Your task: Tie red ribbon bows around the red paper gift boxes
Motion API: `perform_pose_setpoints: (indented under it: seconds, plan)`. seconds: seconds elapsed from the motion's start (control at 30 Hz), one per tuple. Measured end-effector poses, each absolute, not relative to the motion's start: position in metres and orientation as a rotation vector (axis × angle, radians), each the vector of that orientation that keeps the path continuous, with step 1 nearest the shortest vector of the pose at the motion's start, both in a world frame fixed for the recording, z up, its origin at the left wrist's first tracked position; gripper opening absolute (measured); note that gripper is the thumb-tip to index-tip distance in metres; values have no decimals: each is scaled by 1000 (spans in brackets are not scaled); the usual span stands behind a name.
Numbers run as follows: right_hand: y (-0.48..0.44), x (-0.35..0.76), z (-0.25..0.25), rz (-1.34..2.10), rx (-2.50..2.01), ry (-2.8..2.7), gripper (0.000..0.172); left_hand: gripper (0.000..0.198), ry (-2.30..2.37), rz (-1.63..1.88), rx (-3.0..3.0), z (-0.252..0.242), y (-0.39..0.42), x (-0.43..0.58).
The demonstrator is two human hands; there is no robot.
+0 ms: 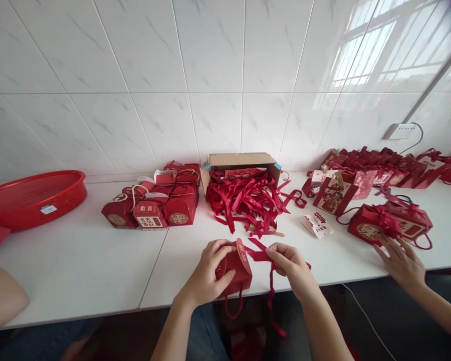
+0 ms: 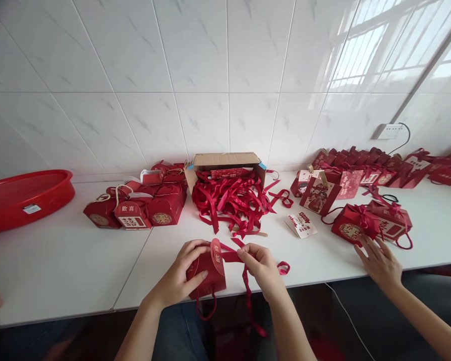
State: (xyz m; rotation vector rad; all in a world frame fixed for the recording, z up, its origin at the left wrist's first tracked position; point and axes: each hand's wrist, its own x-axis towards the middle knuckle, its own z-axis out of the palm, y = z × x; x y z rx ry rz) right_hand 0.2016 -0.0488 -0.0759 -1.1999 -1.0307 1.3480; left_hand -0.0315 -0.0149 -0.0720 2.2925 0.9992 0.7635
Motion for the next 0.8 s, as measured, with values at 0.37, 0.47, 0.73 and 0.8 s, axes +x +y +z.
perform_pose_setpoints:
  seconds: [0.37, 0.47, 0.73, 0.8]
  plan:
    - [-39, 187, -76, 1329, -1290, -1039, 38, 51, 912, 772, 2280, -77, -14, -30]
    - [-39, 187, -76, 1328, -1292, -1038, 36, 53, 916, 772, 2278, -76, -14, -29]
    - [-38, 188, -74, 1315, -1325, -1027, 32, 53, 915, 782, 2277, -75, -14, -29]
    - [-38, 186, -74, 1313, -1322, -1033, 33, 55, 910, 788, 2278, -75, -15, -28]
